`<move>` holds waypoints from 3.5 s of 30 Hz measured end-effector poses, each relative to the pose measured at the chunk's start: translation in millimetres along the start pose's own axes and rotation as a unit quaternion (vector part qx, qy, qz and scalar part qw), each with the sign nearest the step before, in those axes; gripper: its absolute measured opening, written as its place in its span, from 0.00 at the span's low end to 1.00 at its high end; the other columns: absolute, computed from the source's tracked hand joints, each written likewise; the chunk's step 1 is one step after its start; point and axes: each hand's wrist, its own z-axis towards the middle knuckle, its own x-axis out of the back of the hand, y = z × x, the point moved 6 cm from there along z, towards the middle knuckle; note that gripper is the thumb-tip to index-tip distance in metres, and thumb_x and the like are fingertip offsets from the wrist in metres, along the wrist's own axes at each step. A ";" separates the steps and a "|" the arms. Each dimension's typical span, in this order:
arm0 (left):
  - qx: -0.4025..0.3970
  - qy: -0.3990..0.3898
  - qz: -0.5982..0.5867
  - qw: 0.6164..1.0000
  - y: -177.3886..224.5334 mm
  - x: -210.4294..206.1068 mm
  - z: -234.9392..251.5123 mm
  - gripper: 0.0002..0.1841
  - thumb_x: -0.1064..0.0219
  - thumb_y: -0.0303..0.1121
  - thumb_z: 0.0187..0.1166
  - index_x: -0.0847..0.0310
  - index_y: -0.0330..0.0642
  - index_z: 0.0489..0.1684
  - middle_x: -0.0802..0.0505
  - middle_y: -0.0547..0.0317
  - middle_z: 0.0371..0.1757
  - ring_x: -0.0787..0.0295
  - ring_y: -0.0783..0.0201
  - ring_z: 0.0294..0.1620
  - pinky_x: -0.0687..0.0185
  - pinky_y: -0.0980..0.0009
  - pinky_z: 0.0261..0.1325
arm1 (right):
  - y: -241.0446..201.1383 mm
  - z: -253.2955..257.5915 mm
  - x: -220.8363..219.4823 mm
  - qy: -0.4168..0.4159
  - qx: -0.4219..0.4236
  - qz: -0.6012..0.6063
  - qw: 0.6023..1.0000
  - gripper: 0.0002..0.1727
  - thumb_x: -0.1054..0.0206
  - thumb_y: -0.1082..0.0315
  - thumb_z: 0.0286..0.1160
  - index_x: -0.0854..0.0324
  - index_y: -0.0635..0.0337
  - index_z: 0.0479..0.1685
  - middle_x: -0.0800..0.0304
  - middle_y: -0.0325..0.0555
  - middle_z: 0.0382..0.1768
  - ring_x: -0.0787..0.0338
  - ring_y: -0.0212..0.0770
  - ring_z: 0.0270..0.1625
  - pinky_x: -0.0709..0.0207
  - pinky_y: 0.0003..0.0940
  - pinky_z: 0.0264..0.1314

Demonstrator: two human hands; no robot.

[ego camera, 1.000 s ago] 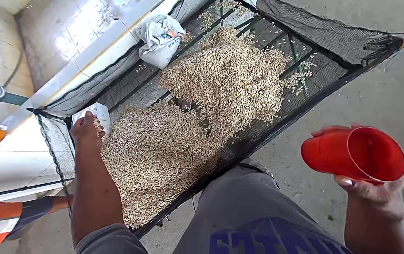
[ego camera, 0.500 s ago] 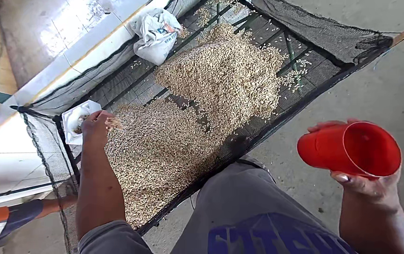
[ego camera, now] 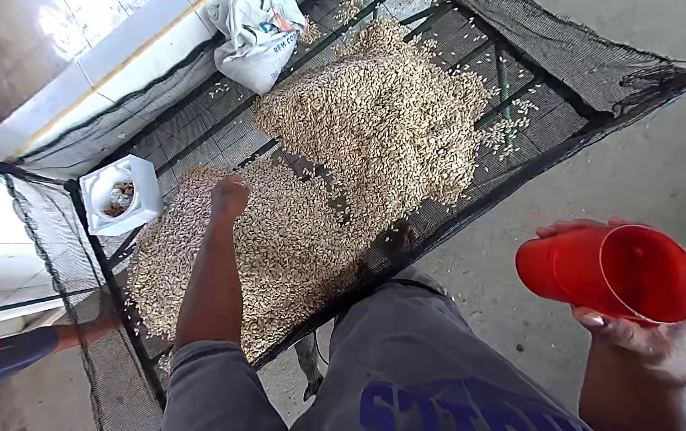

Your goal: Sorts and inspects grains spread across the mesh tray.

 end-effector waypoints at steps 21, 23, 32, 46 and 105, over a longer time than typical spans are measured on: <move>-0.057 -0.091 0.118 0.987 101.2 -180.1 113.0 0.15 0.39 0.29 0.85 0.17 0.33 0.63 0.16 0.30 0.69 0.20 0.32 0.72 0.26 0.33 0.73 | 40.1 81.1 111.7 0.002 -0.046 -0.013 0.999 0.56 0.14 0.48 0.52 0.40 0.45 0.87 0.21 0.42 0.78 0.21 0.48 0.80 0.27 0.47 0.84; -0.025 -0.095 0.098 0.990 96.6 -173.8 109.9 0.16 0.41 0.31 0.87 0.18 0.34 0.65 0.15 0.31 0.69 0.19 0.33 0.72 0.26 0.33 0.73 | 46.0 88.5 113.1 -0.001 -0.045 -0.008 0.999 0.56 0.14 0.47 0.52 0.40 0.45 0.88 0.22 0.41 0.78 0.21 0.48 0.80 0.27 0.47 0.84; 0.063 -0.059 -0.253 0.964 54.1 -133.9 78.9 0.13 0.41 0.23 0.86 0.21 0.31 0.65 0.11 0.42 0.56 0.11 0.57 0.50 0.14 0.58 0.56 | 60.3 106.0 103.9 -0.014 -0.031 0.027 0.999 0.57 0.14 0.46 0.52 0.42 0.48 0.88 0.22 0.45 0.78 0.21 0.50 0.79 0.27 0.47 0.84; -0.124 -0.072 0.012 0.990 130.5 -231.6 35.8 0.37 0.34 0.52 0.83 0.34 0.39 0.87 0.29 0.33 0.85 0.39 0.32 0.88 0.41 0.33 0.85 | 19.6 53.9 66.3 0.003 -0.030 -0.006 1.000 0.56 0.15 0.46 0.54 0.42 0.44 0.89 0.21 0.43 0.78 0.20 0.50 0.79 0.26 0.47 0.84; -0.248 -0.093 0.204 0.942 89.6 -169.1 -59.9 0.15 0.37 0.35 0.86 0.10 0.42 0.63 0.10 0.37 0.63 0.18 0.34 0.71 0.30 0.31 0.73 | -23.0 -43.5 7.9 0.067 0.037 -0.038 0.996 0.55 0.16 0.44 0.56 0.41 0.52 0.86 0.19 0.49 0.74 0.17 0.53 0.75 0.21 0.52 0.78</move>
